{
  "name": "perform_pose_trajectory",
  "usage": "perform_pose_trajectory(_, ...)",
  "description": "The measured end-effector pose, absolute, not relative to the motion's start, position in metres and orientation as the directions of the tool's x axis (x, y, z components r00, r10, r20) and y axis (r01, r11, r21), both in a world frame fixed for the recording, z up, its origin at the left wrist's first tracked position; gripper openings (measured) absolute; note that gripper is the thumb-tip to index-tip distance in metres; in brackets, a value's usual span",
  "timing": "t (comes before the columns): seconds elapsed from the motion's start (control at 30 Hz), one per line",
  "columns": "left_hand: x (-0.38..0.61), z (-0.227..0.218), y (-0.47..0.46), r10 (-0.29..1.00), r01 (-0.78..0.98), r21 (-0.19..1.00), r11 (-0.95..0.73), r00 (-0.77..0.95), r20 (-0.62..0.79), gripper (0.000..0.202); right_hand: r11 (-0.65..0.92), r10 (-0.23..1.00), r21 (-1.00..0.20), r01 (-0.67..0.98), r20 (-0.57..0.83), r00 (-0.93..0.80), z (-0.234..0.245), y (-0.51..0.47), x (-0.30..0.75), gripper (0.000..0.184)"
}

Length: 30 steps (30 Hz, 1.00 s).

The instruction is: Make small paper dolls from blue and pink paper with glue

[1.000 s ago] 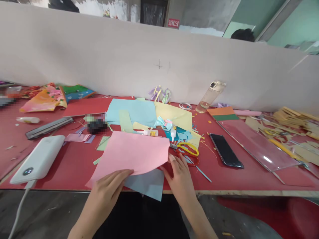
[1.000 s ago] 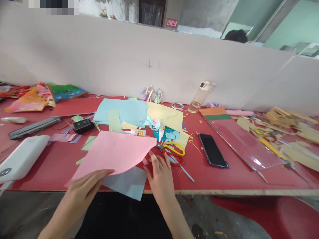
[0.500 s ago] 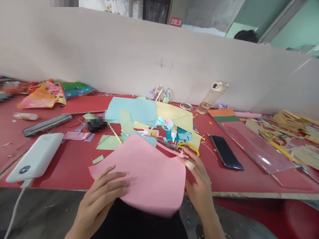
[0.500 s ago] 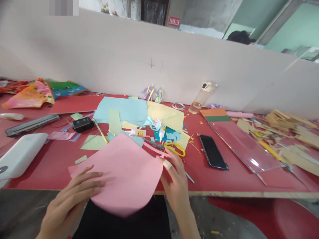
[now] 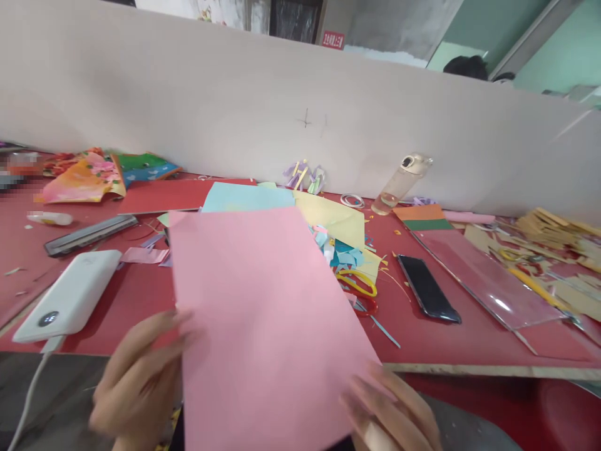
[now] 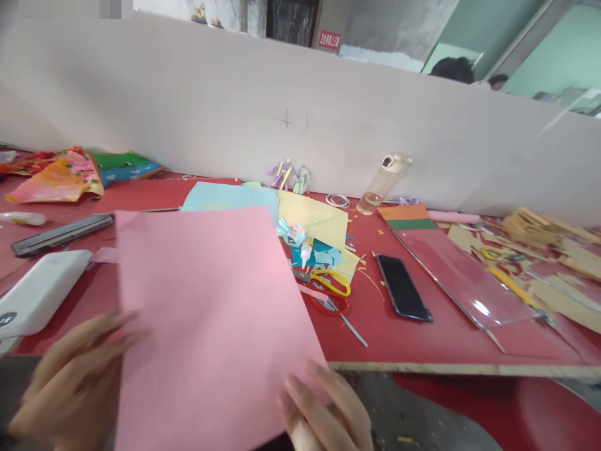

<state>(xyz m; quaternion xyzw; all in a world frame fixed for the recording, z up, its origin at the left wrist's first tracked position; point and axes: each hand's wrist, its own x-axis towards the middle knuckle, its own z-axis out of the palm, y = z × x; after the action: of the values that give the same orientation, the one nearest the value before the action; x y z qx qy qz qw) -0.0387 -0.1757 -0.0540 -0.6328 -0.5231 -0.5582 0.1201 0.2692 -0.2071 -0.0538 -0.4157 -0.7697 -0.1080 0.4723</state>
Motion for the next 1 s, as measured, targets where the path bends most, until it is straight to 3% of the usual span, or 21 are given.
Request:
perform_pose_trajectory(0.07, -0.038, -0.053, -0.166, 0.737, 0.804, 0.484, -0.344, -0.088, 0.670, 0.016, 0.672, 0.551, -0.213, 0.709, 0.783, -0.288, -0.048, -0.197, 0.262, 0.034)
perform_pose_trajectory(0.1, -0.038, -0.052, -0.163, 0.770, 0.791, 0.513, -0.333, -0.086, 0.632, 0.018, 0.685, 0.545, -0.212, 0.697, 0.785, -0.296, -0.047, -0.191, 0.258, 0.032)
perform_pose_trajectory(0.2, -0.035, -0.049, -0.167, 0.772, 0.755, 0.507, -0.417, 0.000, 0.636, 0.024, 0.661, 0.565, -0.267, 0.701, 0.792, -0.231, -0.050, -0.180, 0.244, 0.027)
perform_pose_trajectory(0.33, -0.023, -0.048, -0.182, 0.736, 0.685, 0.338, -0.645, 0.438, 0.516, 0.027, 0.595, 0.623, -0.346, 0.726, 0.769, -0.144, -0.061, -0.177, 0.233, 0.024)
perform_pose_trajectory(0.4, -0.015, -0.050, -0.185, 0.713, 0.683, 0.263, -0.682, 0.541, 0.446, 0.033, 0.575, 0.652, -0.359, 0.735, 0.744, -0.146, -0.065, -0.176, 0.230, 0.021)
perform_pose_trajectory(0.57, -0.012, -0.057, -0.173, 0.692, 0.666, 0.235, -0.708, 0.590, 0.416, 0.031, 0.587, 0.694, -0.347, 0.732, 0.680, -0.235, -0.068, -0.169, 0.233, 0.020)
perform_pose_trajectory(0.77, -0.028, -0.064, -0.162, 0.730, 0.627, 0.378, -0.681, 0.537, 0.423, 0.025, 0.636, 0.753, -0.384, 0.669, 0.499, -0.429, -0.070, -0.160, 0.251, 0.020)
perform_pose_trajectory(0.87, -0.026, -0.066, -0.162, 0.759, 0.638, 0.415, -0.649, 0.499, 0.419, 0.026, 0.636, 0.761, -0.398, 0.662, 0.465, -0.451, -0.066, -0.153, 0.258, 0.023)
perform_pose_trajectory(1.0, -0.012, -0.068, -0.166, 0.781, 0.648, 0.450, -0.615, 0.419, 0.464, 0.021, 0.603, 0.784, -0.469, 0.645, 0.500, -0.369, -0.063, -0.145, 0.263, 0.013)
